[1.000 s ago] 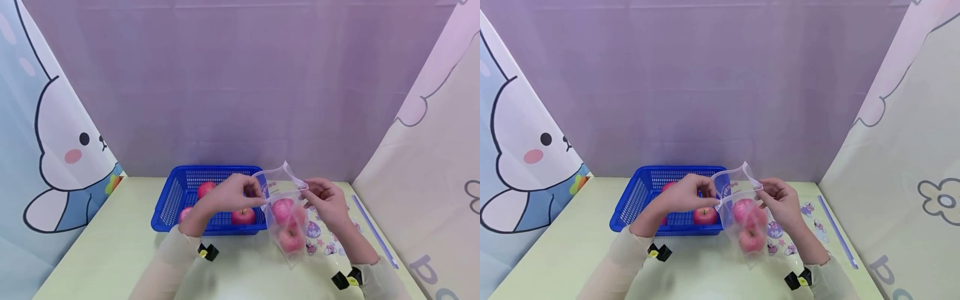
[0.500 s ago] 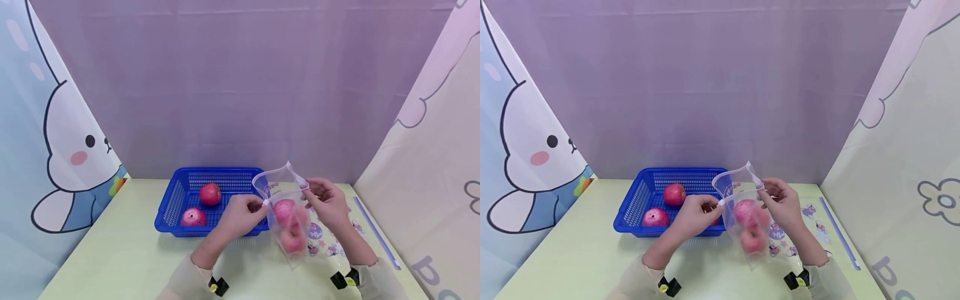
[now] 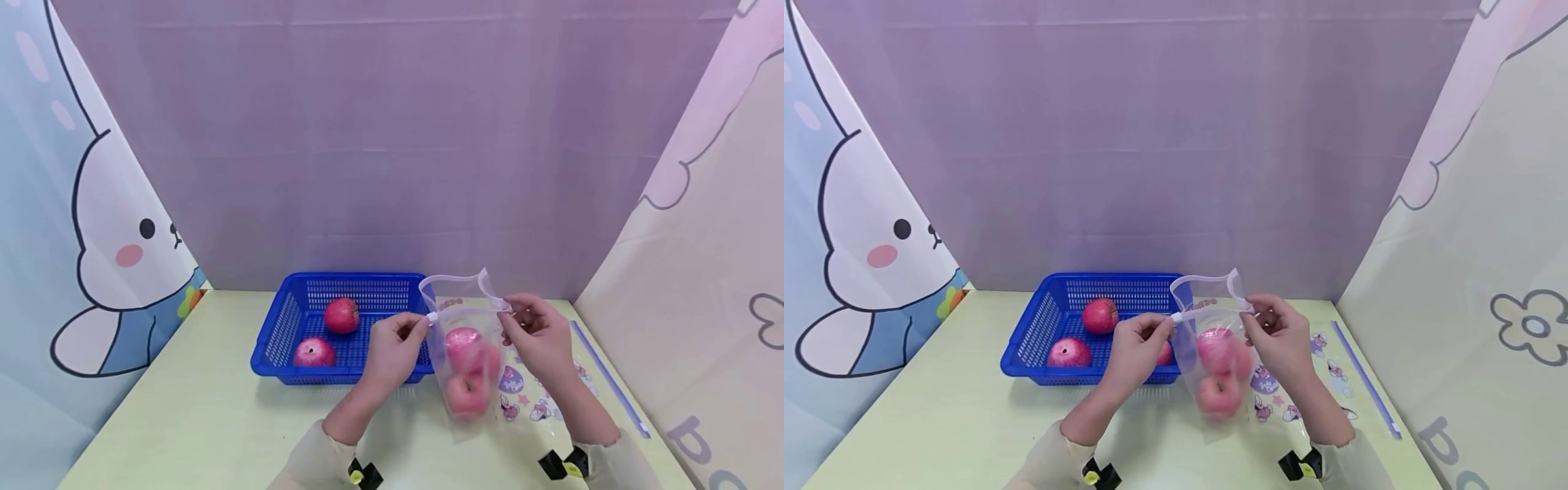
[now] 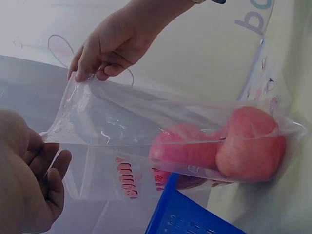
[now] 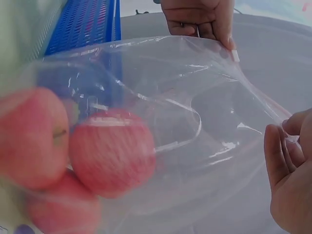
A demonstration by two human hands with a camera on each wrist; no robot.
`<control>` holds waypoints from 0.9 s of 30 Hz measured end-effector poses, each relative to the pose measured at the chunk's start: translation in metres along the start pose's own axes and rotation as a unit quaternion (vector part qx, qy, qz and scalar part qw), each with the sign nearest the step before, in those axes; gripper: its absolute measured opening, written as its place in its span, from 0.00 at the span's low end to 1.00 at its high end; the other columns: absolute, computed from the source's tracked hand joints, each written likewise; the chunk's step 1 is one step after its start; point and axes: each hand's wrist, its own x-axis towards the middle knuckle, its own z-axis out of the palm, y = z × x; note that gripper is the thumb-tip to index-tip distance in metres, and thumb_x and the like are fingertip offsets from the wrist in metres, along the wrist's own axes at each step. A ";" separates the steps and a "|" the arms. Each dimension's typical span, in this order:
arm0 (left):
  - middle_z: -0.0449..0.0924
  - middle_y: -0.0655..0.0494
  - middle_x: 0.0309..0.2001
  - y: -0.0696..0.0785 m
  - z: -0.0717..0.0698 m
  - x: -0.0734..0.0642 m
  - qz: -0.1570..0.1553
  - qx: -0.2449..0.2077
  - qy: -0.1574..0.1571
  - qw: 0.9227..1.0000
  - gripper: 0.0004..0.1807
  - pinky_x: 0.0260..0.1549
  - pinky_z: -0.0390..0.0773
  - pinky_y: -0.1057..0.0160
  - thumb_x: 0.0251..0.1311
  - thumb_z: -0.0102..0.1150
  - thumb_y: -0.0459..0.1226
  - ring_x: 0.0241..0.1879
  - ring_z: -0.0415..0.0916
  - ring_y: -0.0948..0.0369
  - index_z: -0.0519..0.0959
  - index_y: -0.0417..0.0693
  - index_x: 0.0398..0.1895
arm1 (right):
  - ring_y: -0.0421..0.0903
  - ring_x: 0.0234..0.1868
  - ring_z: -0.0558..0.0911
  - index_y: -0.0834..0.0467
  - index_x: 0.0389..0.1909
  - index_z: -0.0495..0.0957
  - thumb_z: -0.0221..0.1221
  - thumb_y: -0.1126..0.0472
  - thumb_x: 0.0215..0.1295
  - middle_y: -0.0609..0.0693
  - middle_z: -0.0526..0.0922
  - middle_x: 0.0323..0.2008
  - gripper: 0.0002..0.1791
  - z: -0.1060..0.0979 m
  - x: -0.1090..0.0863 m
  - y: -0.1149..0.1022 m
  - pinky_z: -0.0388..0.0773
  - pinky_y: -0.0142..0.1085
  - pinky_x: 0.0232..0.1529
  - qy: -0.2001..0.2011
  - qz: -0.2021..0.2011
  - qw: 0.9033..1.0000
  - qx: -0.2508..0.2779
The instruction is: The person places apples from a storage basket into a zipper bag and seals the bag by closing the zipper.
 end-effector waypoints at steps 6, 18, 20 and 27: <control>0.82 0.58 0.24 0.005 -0.009 -0.001 0.021 -0.011 0.029 0.999 0.05 0.17 0.72 0.70 0.61 0.66 0.37 0.21 0.73 0.62 0.87 0.47 0.31 | 0.44 0.14 0.75 0.71 0.38 0.78 0.63 0.83 0.50 0.58 0.78 0.18 0.14 0.001 -0.008 -0.034 0.72 0.29 0.14 -0.043 -0.078 0.994 -0.055; 0.81 0.48 0.26 0.012 -0.032 -0.002 0.014 -0.087 0.018 0.996 0.05 0.20 0.76 0.67 0.64 0.62 0.34 0.25 0.76 0.41 0.83 0.41 0.33 | 0.37 0.18 0.74 0.62 0.24 0.76 0.68 0.85 0.37 0.46 0.73 0.17 0.18 0.013 -0.024 -0.070 0.73 0.24 0.20 -0.056 -0.176 0.977 -0.104; 0.80 0.48 0.26 0.016 -0.034 -0.002 0.015 -0.090 0.017 0.996 0.04 0.20 0.76 0.67 0.64 0.61 0.33 0.25 0.75 0.44 0.82 0.40 0.33 | 0.36 0.18 0.73 0.61 0.23 0.75 0.67 0.84 0.36 0.45 0.72 0.17 0.18 0.016 -0.024 -0.074 0.73 0.23 0.20 -0.055 -0.211 0.970 -0.106; 0.78 0.42 0.26 0.051 -0.043 -0.001 0.058 -0.080 0.007 0.995 0.04 0.20 0.71 0.69 0.64 0.58 0.27 0.24 0.73 0.45 0.79 0.33 0.33 | 0.35 0.18 0.72 0.60 0.22 0.76 0.67 0.80 0.37 0.43 0.72 0.18 0.14 0.020 -0.023 -0.073 0.74 0.23 0.21 -0.018 -0.261 0.956 -0.133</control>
